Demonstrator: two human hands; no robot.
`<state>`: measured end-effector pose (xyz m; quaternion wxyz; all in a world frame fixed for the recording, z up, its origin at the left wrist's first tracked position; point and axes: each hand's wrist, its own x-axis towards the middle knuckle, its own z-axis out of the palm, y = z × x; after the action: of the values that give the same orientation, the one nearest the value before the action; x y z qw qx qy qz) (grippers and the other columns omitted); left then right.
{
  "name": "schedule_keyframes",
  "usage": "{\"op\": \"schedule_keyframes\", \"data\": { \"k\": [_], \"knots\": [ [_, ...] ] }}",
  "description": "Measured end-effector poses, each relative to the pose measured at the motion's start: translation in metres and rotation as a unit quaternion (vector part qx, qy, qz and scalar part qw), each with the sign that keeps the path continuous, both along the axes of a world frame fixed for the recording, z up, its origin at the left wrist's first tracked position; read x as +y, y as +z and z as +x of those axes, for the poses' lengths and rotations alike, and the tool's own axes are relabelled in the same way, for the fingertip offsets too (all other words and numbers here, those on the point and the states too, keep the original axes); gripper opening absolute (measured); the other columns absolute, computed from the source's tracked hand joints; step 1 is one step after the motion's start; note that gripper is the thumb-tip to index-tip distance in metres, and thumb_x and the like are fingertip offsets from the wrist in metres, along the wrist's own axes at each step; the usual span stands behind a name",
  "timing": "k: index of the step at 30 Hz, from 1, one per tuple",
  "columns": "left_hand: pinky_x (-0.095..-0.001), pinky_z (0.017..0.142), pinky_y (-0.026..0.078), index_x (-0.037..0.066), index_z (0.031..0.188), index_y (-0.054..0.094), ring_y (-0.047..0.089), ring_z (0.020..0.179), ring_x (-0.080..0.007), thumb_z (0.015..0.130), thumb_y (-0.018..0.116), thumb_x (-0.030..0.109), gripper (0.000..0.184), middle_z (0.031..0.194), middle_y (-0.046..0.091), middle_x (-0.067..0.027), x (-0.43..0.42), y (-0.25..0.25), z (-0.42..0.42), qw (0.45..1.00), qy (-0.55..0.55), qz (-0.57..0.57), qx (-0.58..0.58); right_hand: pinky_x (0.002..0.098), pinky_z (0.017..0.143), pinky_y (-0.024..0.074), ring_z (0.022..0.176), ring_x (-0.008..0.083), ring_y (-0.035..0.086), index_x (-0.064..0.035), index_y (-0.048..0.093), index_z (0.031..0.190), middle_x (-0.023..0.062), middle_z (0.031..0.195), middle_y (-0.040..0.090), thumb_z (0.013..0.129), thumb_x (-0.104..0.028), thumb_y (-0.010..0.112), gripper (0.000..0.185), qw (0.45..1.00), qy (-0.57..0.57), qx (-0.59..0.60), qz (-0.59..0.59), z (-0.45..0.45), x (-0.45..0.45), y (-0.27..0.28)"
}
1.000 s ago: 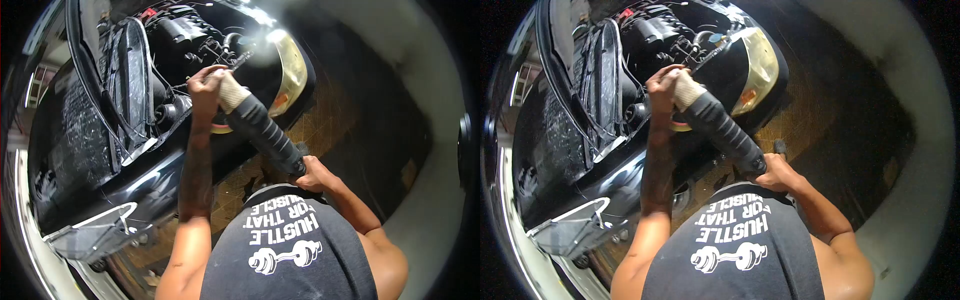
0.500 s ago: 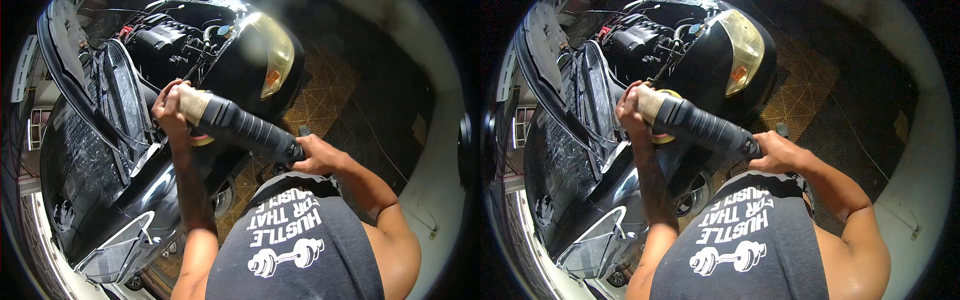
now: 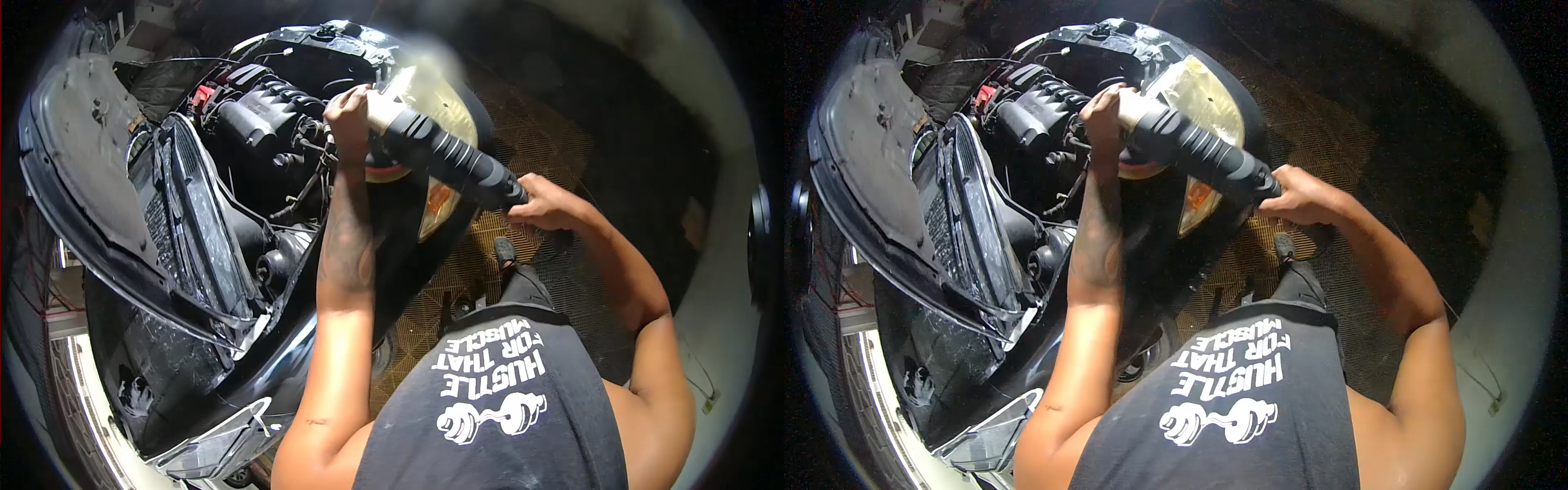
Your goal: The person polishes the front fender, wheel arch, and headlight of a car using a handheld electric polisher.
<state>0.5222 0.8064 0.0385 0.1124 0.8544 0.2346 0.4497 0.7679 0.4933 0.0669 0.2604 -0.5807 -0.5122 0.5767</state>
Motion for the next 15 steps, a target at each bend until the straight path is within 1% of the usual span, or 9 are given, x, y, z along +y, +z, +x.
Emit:
{"op": "schedule_keyframes", "data": {
  "k": [2, 4, 7, 9, 10, 11, 12, 13, 15],
  "knots": [
    [-0.0314, 0.081, 0.058, 0.002, 0.102, 0.072, 0.074, 0.091, -0.0234, 0.083, 0.063, 0.001, 0.021, 0.102, 0.074, -0.0117, 0.016, -0.001, 0.021, 0.995, -0.005, 0.082, 0.051, 0.0296, 0.051, 0.0510, 0.055, 0.0133, 0.063, 0.0033, 0.065, 0.080, 0.0076, 0.069, 0.068, 0.080, -0.010, 0.064, 0.014, 0.999, 0.022, -0.027, 0.012, 0.012, 0.009, -0.005],
    [-0.0330, 0.082, 0.058, 0.006, 0.098, 0.073, 0.073, 0.090, -0.0253, 0.077, 0.066, 0.012, 0.023, 0.100, 0.075, -0.0080, 0.016, 0.000, 0.028, 0.988, 0.001, 0.114, 0.108, 0.0302, 0.052, 0.0514, 0.057, 0.0129, 0.063, 0.0039, 0.065, 0.082, 0.0080, 0.070, 0.069, 0.079, -0.010, 0.064, 0.014, 0.998, -0.044, 0.028, -0.044, 0.003, -0.002, -0.013],
    [-0.0339, 0.083, 0.058, 0.005, 0.096, 0.073, 0.074, 0.092, -0.0251, 0.076, 0.067, 0.017, 0.024, 0.100, 0.075, -0.0077, -0.010, 0.011, 0.013, 0.995, -0.018, 0.043, 0.089, 0.0301, 0.052, 0.0525, 0.056, 0.0133, 0.064, 0.0035, 0.064, 0.083, 0.0083, 0.070, 0.069, 0.079, -0.011, 0.064, 0.015, 1.000, -0.008, 0.009, -0.023, -0.019, -0.024, -0.014],
    [-0.0325, 0.083, 0.059, 0.003, 0.098, 0.072, 0.074, 0.095, -0.0251, 0.082, 0.065, 0.012, 0.020, 0.102, 0.075, -0.0124, -0.023, 0.017, -0.006, 0.983, -0.062, 0.137, 0.105, 0.0304, 0.050, 0.0524, 0.053, 0.0137, 0.064, 0.0026, 0.062, 0.079, 0.0076, 0.064, 0.066, 0.078, -0.013, 0.066, 0.016, 0.994, -0.073, 0.073, -0.037, -0.051, -0.049, -0.007],
    [-0.0331, 0.084, 0.059, -0.003, 0.102, 0.070, 0.073, 0.095, -0.0255, 0.090, 0.061, 0.012, 0.020, 0.103, 0.074, -0.0170, -0.038, 0.021, -0.015, 0.983, -0.100, -0.150, -0.026, 0.0315, 0.051, 0.0542, 0.055, 0.0160, 0.066, 0.0035, 0.062, 0.080, 0.0091, 0.064, 0.066, 0.079, -0.015, 0.066, 0.019, 0.996, -0.054, 0.061, -0.017, -0.063, -0.059, -0.003],
    [-0.0338, 0.085, 0.059, -0.009, 0.105, 0.067, 0.073, 0.096, -0.0260, 0.098, 0.057, 0.011, 0.023, 0.104, 0.073, -0.0215, -0.053, 0.026, -0.025, 0.884, -0.126, -0.423, -0.151, 0.0326, 0.053, 0.0561, 0.057, 0.0182, 0.069, 0.0044, 0.063, 0.080, 0.0106, 0.064, 0.067, 0.080, -0.018, 0.067, 0.023, 0.998, -0.036, 0.048, 0.003, -0.075, -0.070, 0.001],
    [-0.0344, 0.086, 0.059, -0.010, 0.107, 0.066, 0.073, 0.095, -0.0262, 0.098, 0.058, 0.011, 0.025, 0.105, 0.073, -0.0210, -0.061, 0.030, -0.039, 0.962, -0.144, -0.231, -0.031, 0.0326, 0.053, 0.0561, 0.057, 0.0182, 0.069, 0.0044, 0.063, 0.080, 0.0106, 0.064, 0.067, 0.080, -0.018, 0.067, 0.023, 0.998, -0.046, 0.049, 0.007, -0.089, -0.082, 0.000],
    [-0.0350, 0.086, 0.059, -0.011, 0.109, 0.065, 0.073, 0.095, -0.0265, 0.098, 0.058, 0.012, 0.027, 0.105, 0.073, -0.0205, -0.070, 0.035, -0.052, 0.990, -0.138, -0.013, 0.038, 0.0318, 0.051, 0.0546, 0.055, 0.0167, 0.067, 0.0038, 0.062, 0.081, 0.0093, 0.063, 0.066, 0.080, -0.016, 0.067, 0.021, 0.997, -0.050, 0.053, 0.017, -0.103, -0.094, -0.001],
    [-0.0353, 0.086, 0.059, -0.011, 0.112, 0.065, 0.073, 0.095, -0.0275, 0.097, 0.058, 0.012, 0.028, 0.104, 0.073, -0.0209, -0.097, 0.044, -0.075, 0.954, -0.134, -0.263, -0.050, 0.0309, 0.050, 0.0532, 0.052, 0.0153, 0.065, 0.0032, 0.061, 0.081, 0.0080, 0.061, 0.065, 0.080, -0.015, 0.067, 0.019, 0.996, -0.060, 0.053, 0.031, -0.133, -0.119, -0.003]
  ]
}}
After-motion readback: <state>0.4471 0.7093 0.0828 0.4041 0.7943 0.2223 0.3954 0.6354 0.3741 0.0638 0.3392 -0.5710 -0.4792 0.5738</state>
